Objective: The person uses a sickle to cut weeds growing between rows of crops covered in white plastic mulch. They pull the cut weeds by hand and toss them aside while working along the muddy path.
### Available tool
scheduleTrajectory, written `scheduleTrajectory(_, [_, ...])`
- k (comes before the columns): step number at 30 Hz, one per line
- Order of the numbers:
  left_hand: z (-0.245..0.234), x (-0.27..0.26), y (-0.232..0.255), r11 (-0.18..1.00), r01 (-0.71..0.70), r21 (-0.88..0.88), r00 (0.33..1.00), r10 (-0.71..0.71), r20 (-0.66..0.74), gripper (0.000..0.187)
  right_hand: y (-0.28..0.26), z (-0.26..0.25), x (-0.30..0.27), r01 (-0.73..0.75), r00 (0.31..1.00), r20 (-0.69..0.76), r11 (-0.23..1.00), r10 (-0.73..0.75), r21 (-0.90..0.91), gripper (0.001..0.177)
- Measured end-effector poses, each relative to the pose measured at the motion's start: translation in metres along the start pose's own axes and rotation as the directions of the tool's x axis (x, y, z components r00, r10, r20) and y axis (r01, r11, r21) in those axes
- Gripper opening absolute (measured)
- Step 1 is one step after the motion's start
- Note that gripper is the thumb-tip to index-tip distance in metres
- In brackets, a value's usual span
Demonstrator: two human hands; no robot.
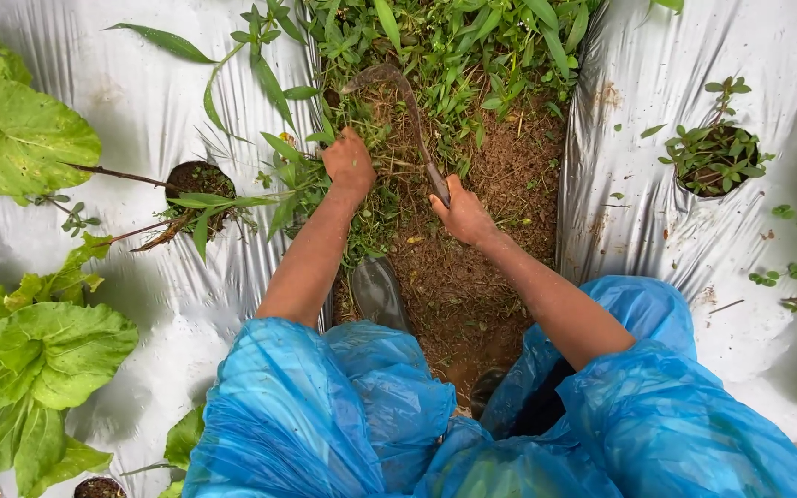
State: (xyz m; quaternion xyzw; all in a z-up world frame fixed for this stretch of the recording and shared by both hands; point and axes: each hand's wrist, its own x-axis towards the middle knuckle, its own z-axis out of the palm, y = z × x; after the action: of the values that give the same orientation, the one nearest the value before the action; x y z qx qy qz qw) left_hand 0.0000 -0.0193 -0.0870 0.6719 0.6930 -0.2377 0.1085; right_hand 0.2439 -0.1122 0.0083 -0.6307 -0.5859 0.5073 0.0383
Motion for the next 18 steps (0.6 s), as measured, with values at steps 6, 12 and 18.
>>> scheduleTrajectory(6, [0.006,-0.010,0.005,0.999,0.016,-0.038,0.999,-0.017,-0.028,0.081,-0.040,-0.035,0.017,0.078,0.986,-0.157,0.986,-0.054,0.150,0.028])
scheduleTrajectory(12, [0.007,-0.022,0.002,1.000,-0.029,-0.004,1.000,0.029,-0.011,0.088,-0.004,0.016,-0.018,0.024,0.999,0.045,0.999,-0.025,0.027,0.026])
scheduleTrajectory(18, [0.013,-0.048,-0.006,0.998,-0.047,0.031,0.998,0.048,-0.050,0.082,0.057,0.064,-0.043,-0.009,0.981,0.192,0.978,-0.032,0.209,0.025])
